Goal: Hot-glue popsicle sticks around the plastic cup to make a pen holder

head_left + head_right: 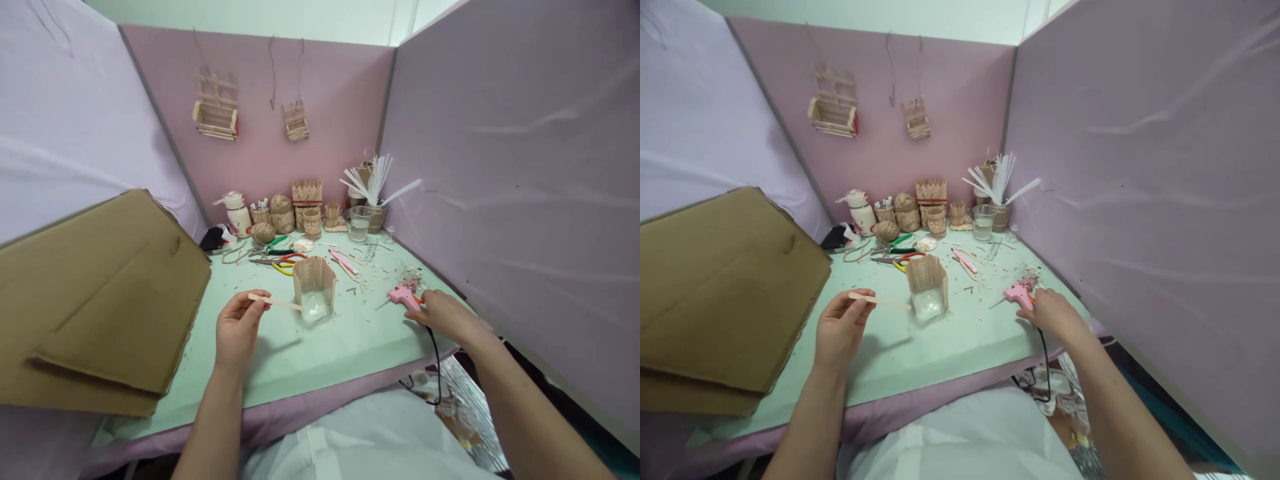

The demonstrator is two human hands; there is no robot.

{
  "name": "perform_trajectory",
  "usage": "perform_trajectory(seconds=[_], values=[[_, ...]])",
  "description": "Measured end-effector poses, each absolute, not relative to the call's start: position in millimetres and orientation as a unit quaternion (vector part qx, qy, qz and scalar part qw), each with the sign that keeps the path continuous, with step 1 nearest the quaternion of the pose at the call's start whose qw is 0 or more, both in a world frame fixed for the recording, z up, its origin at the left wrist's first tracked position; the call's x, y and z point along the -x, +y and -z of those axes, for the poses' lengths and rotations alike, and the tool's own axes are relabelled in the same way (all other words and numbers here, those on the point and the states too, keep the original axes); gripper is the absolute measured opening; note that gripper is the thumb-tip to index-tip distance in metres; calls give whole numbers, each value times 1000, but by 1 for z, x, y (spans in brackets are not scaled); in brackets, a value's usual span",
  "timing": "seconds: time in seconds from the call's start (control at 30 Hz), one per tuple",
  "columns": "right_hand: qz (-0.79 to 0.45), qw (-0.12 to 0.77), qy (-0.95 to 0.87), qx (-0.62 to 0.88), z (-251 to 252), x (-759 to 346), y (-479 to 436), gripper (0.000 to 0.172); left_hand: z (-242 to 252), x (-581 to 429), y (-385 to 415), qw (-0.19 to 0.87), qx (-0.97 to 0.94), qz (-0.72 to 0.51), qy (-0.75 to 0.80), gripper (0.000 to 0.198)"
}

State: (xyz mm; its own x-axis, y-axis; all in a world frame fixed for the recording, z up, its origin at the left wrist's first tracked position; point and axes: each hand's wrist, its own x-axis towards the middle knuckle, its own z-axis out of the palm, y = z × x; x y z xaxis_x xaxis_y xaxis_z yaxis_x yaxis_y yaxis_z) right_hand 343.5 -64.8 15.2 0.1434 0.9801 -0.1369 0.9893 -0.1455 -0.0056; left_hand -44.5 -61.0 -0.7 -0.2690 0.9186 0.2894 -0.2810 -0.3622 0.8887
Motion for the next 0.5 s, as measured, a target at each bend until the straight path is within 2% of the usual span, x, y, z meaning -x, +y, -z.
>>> perform_trajectory(seconds=[0.13, 0.23, 0.37, 0.5], values=[[42, 24, 639, -767, 2, -338, -58, 44, 8, 45, -63, 444, -414, -701, 374, 20], [19, 7, 629, -777, 16, -340, -51, 50, 9, 44, -65, 443, -404, -712, 365, 29], [45, -28, 617, -785, 24, -347, -45, 47, 8, 44, -67, 444, -406, -709, 367, 31], [100, -98, 617, -774, 1, -352, -51, 46, 9, 45, -67, 458, -406, -699, 371, 31]])
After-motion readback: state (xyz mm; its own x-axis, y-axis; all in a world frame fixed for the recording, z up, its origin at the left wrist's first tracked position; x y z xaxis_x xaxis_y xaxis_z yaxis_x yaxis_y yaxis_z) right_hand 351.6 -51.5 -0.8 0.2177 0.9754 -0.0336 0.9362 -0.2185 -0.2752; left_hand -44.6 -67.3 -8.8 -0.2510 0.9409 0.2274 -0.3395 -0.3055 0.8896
